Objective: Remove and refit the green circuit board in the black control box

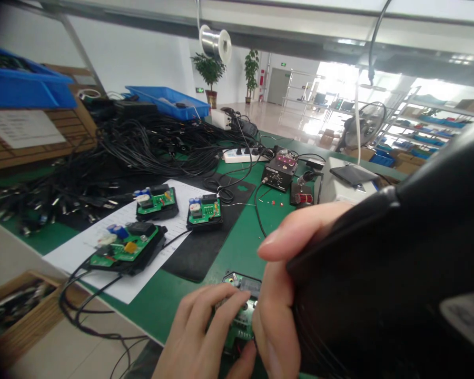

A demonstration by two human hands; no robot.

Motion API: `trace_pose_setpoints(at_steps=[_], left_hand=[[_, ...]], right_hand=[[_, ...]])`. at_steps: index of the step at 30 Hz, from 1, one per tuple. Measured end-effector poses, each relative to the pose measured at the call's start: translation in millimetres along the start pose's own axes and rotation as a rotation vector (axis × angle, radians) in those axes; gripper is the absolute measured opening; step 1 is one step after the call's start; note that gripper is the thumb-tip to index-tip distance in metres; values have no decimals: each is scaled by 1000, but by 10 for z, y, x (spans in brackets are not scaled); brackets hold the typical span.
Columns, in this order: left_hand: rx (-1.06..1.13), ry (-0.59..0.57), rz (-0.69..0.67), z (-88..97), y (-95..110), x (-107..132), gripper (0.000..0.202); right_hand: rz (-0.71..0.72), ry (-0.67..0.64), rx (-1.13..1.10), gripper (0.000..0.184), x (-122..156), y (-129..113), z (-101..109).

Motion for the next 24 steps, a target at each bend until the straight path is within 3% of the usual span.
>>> trace_pose_setpoints(at_steps=[5, 12, 14, 19, 24], left_hand=[[4, 11, 82, -64, -35, 38, 57], [47, -12, 86, -89, -127, 89, 66], [113, -75, 63, -111, -195, 90, 75], [274, -280, -3, -150, -397, 65, 127], [328, -413, 102, -162, -537, 0, 135]], right_hand=[[-4, -9, -20, 41, 221, 209, -257], [-20, -9, -22, 49, 348, 190, -370], [-25, -7, -23, 49, 346, 168, -388], [-35, -8, -28, 49, 337, 170, -442], [-41, -6, -36, 49, 292, 192, -484]])
Point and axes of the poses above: each hand's wrist, its own x-axis away from the middle knuckle, its own z-axis out of the back of the hand, y = z × x, the point moved 9 cm from there along -x, towards the middle knuckle, and after that the axes turned 6 degrees about y, right-handed, at the moved point
